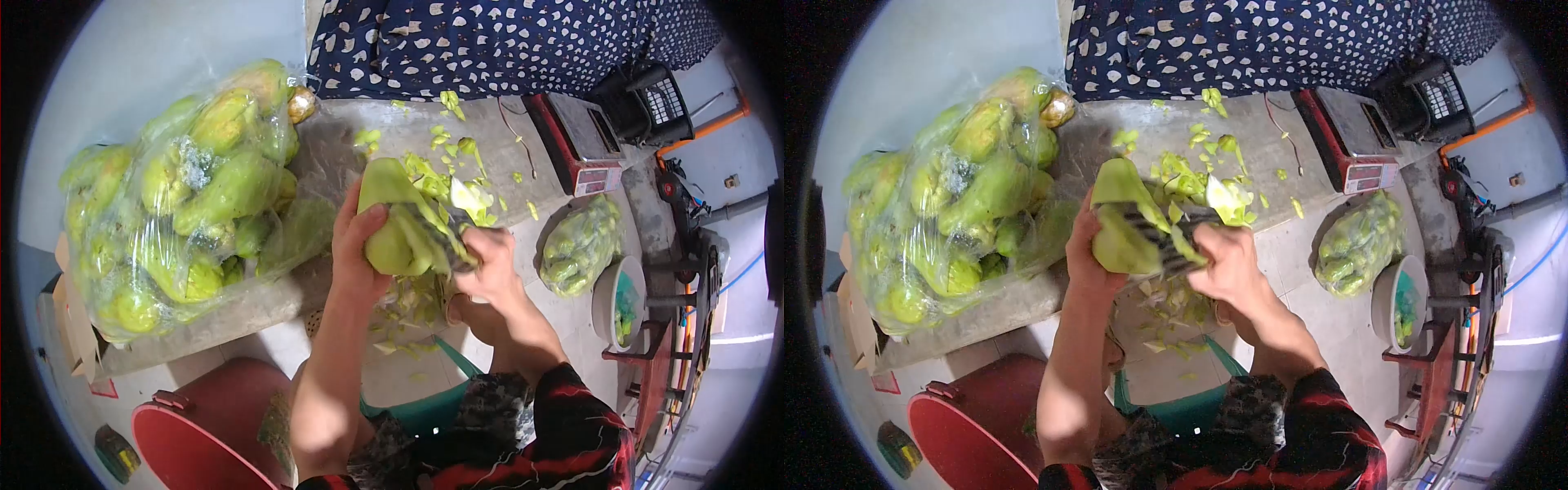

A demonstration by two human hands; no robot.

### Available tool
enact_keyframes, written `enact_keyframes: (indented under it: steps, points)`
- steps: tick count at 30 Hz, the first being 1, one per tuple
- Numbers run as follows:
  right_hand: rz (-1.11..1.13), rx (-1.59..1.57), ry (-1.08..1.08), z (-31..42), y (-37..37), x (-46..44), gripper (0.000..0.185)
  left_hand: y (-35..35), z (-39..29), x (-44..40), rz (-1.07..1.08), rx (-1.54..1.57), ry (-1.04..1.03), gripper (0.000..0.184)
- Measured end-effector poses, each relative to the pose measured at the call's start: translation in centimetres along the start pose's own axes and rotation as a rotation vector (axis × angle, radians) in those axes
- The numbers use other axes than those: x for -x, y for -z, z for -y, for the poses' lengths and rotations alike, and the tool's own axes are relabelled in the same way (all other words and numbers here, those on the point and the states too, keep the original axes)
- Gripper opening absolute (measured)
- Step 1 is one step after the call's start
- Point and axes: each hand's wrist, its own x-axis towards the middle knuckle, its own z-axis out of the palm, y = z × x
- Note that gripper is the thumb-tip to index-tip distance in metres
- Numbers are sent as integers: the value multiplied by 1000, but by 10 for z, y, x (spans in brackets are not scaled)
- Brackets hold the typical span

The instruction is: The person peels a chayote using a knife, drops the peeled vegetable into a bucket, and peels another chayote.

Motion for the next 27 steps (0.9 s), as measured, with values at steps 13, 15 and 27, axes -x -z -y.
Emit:
enact_keyframes:
  steps: [13,15,27]
  points:
    - [52,-38,-16,5,12,-5,23,3,2,2,43,-80,12,75]
    - [-1,23,-117,-10,-2,-5,22,4,1,0,45,-86,41,75]
    - [129,111,-555,-37,-2,-9,22,0,4,1,48,-136,88,74]
